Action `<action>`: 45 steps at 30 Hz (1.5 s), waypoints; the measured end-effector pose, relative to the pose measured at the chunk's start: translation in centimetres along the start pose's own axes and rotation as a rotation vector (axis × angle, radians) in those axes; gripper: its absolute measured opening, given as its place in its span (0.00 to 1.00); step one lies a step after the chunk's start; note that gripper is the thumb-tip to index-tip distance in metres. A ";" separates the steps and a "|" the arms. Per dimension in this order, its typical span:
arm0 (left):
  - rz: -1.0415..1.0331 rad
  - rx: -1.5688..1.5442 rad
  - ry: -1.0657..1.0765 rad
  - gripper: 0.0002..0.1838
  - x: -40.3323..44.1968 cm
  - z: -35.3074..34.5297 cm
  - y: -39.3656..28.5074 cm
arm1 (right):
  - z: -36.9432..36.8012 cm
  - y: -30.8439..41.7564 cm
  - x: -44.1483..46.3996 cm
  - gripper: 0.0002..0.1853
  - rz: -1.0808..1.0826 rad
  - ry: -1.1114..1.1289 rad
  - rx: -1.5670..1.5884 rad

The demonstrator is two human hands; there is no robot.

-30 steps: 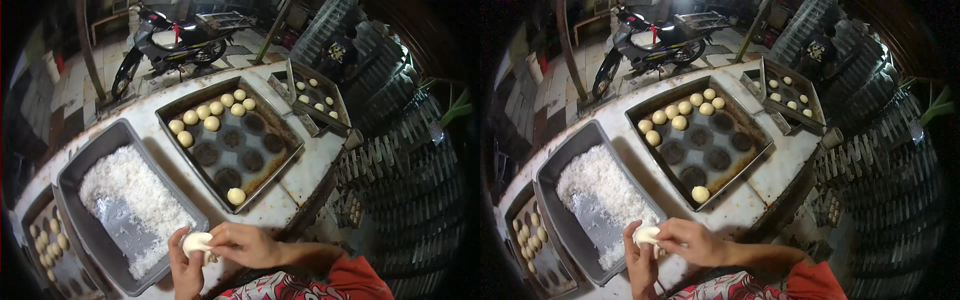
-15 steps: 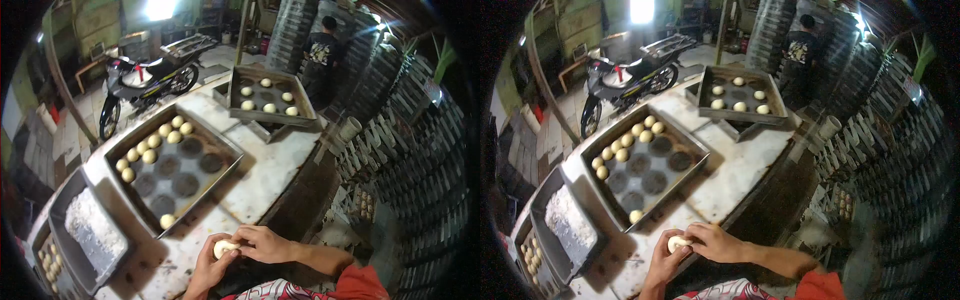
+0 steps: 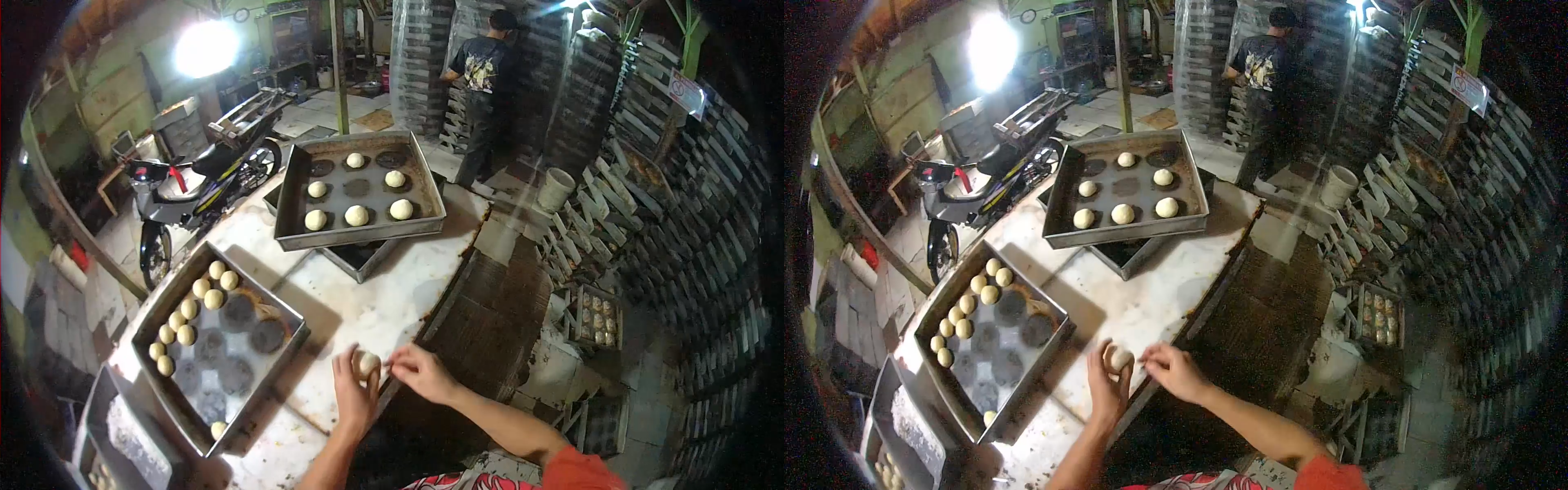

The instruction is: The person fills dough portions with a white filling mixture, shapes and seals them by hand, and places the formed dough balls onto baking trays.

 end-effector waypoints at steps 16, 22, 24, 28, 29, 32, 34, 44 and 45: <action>0.277 -0.259 -0.277 0.21 1.5 6.5 13.1 | -1.8 -7.6 9.0 0.03 1.024 0.120 -1.218; 0.380 -0.497 -0.454 0.17 1.9 6.3 11.9 | -5.6 -4.0 12.7 0.07 0.500 0.224 -0.778; 0.377 -0.559 -0.454 0.16 2.9 6.2 11.5 | -4.9 -2.4 9.3 0.11 0.567 0.398 -0.987; 0.402 -0.463 -0.439 0.16 2.4 7.0 11.1 | -1.1 -3.1 12.4 0.16 -0.006 0.895 -1.050; 0.417 -0.450 -0.477 0.16 1.6 7.4 10.8 | -0.5 -1.7 13.7 0.14 -0.131 1.043 -0.827; 0.486 -0.408 -0.601 0.16 -0.9 7.5 9.4 | 0.6 14.0 21.4 0.15 0.166 0.809 -0.788; 0.537 -0.377 -0.694 0.15 -2.6 7.1 8.6 | 4.3 18.0 29.1 0.14 0.248 0.419 -0.819; 0.704 0.177 -0.659 0.12 -6.7 9.0 2.3 | 6.7 10.6 47.0 0.25 0.524 0.092 -1.102; 0.723 0.204 -0.679 0.11 -7.7 10.2 2.8 | 6.8 12.3 46.4 0.23 0.561 0.036 -1.073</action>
Point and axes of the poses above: each hand's wrist, its own x-axis towards the middle knuckle, its own z-axis out of the back of the hand, y = z × x, the point moved 8 cm from there along x, towards the middle knuckle, and after that the axes turned 7 degrees about -z, right-handed, at the moved point
